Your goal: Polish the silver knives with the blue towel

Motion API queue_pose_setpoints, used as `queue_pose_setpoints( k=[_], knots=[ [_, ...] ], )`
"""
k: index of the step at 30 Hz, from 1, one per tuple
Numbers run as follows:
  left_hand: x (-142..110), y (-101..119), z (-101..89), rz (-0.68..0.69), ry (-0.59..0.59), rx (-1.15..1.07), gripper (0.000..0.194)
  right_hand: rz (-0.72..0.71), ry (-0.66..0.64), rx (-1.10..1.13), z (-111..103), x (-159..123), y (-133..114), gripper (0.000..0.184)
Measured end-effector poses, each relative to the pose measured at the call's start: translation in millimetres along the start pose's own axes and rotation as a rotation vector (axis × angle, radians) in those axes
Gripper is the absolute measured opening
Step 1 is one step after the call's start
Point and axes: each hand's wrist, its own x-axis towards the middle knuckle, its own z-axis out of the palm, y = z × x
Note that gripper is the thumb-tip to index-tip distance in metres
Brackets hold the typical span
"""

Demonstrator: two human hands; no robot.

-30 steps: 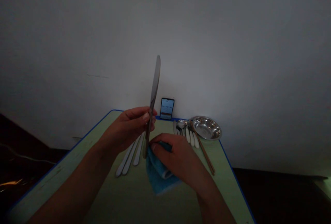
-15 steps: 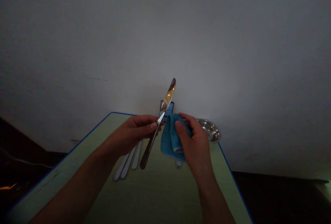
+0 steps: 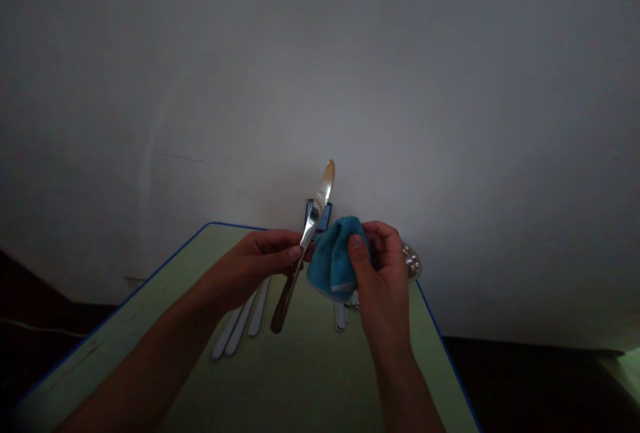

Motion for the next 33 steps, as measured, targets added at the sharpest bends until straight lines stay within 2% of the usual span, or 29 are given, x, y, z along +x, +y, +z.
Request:
queue_pose_setpoints(
  k=[7,13,18,22,29,33],
  knots=[
    [-0.1,0.1,5.4,0.003,-0.049,0.009,0.016,-0.001,-0.024,0.077,1.6,-1.9,0.4,0.023],
    [-1.1,4.0,15.5,0.013,-0.085,0.094,0.019,-0.014,-0.149,0.132,5.8,-2.6,-1.9,0.019],
    [-2.7,8.1,23.2,0.037,-0.094,0.220,0.018,0.086,-0.240,0.028,6.3,-4.5,-4.9,0.030],
    [-4.2,8.5,27.4,0.091,-0.085,0.334,0.019,0.159,-0.337,-0.077,2.9,-5.6,-4.1,0.029],
    [-5.1,8.2,29.7,0.103,-0.039,0.538,0.016,0.144,-0.269,-0.076,3.6,-5.0,-4.8,0.022],
    [-5.4,10.6,28.6,0.092,-0.050,0.686,0.016,0.157,-0.276,-0.041,4.2,-5.8,-5.0,0.021]
  ],
)
